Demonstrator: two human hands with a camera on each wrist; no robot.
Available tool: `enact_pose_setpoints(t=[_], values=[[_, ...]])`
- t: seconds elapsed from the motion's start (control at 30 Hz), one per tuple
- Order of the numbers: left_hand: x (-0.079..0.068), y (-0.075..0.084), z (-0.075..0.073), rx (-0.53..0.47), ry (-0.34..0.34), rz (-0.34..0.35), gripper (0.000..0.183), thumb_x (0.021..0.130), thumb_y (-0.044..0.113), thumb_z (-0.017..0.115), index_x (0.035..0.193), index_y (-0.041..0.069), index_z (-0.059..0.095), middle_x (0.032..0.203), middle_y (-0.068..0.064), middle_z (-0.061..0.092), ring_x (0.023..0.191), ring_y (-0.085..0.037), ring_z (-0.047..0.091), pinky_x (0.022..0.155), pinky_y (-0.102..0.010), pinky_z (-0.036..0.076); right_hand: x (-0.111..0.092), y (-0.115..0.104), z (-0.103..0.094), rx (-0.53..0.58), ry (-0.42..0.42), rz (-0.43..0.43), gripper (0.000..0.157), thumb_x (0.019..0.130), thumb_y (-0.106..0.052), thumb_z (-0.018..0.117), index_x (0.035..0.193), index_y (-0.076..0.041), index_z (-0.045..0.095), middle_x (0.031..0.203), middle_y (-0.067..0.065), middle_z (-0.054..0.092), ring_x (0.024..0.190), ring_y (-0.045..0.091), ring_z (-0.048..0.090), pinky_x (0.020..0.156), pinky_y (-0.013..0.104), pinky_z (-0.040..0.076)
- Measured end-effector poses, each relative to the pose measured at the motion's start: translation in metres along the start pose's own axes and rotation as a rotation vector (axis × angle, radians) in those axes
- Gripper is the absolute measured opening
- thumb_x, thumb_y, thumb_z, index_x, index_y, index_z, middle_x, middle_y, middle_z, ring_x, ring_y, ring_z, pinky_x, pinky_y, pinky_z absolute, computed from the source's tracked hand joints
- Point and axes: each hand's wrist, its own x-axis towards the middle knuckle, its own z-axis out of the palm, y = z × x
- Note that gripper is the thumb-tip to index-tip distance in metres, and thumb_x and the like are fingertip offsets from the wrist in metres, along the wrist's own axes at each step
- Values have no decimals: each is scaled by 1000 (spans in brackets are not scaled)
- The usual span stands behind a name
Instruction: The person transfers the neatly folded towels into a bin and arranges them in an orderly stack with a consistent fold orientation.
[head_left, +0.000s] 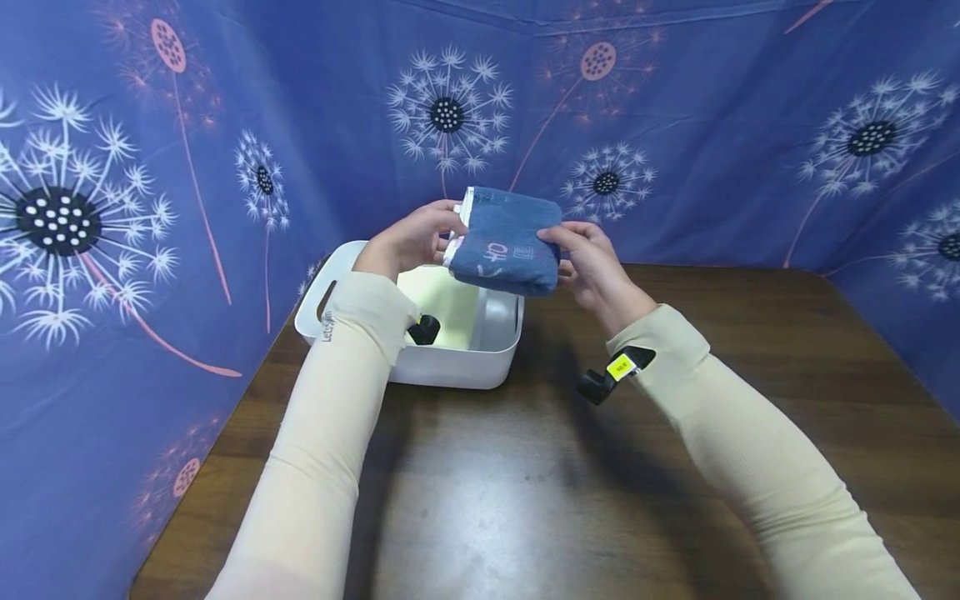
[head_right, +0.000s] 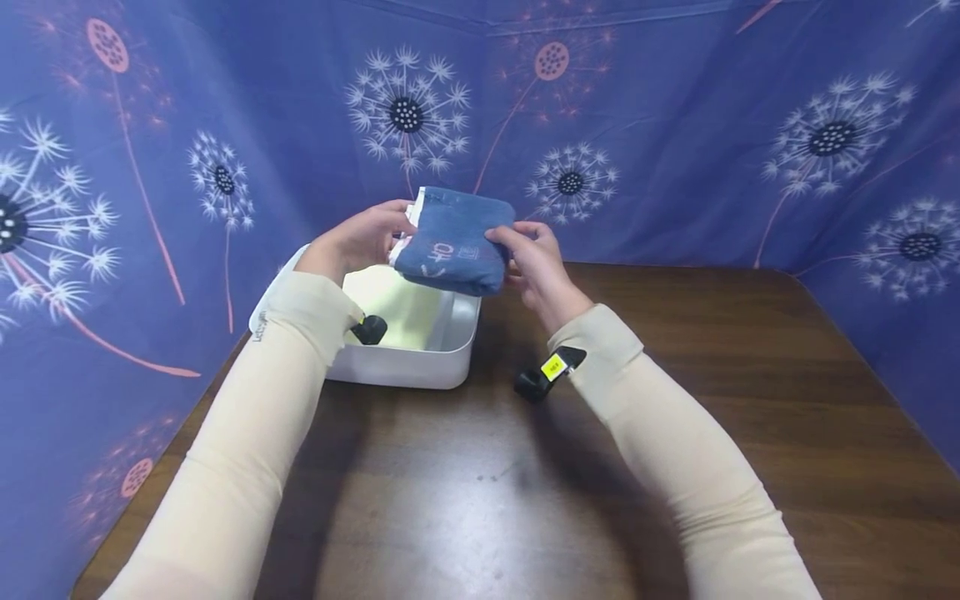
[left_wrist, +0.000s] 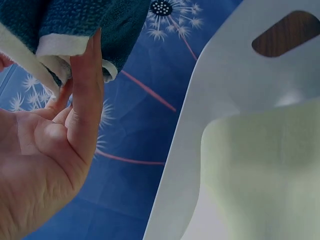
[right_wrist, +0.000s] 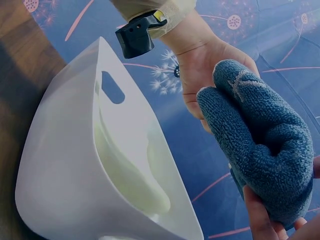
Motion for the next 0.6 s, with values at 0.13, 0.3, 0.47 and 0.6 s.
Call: enact_pose_setpoints(t=[0.13,0.3,0.47,0.6], values=[[-4,1,-7,19,3,4,46,84,2,46,128,11,38,98,-8,54,68,-18,61,57,-28,52,2,2,7,19,-13,7,35,83,-12,67,106,-18,42,106,4,41,78,18,55,65,30,48],[-8,3,-16,44,19,-9,47,84,2,45,129,11,36,100,-8,52,68,-18,61,57,-28,52,4,5,19,33,-21,16,35,83,-11,67,107,-17,42,108,5,40,77,19,56,65,30,49],[-13,5,-26,68,41,-19,49,83,1,44,131,11,35,99,-8,51,66,-17,60,55,-27,51,5,7,31,34,-23,13,36,82,-10,68,107,-16,43,107,5,42,75,19,58,62,29,49],[-16,7,-34,70,59,-33,52,84,0,43,134,12,34,98,-8,52,65,-17,60,53,-27,51,7,8,41,21,-17,19,36,81,-10,68,108,-16,43,106,7,45,77,19,57,65,31,49]])
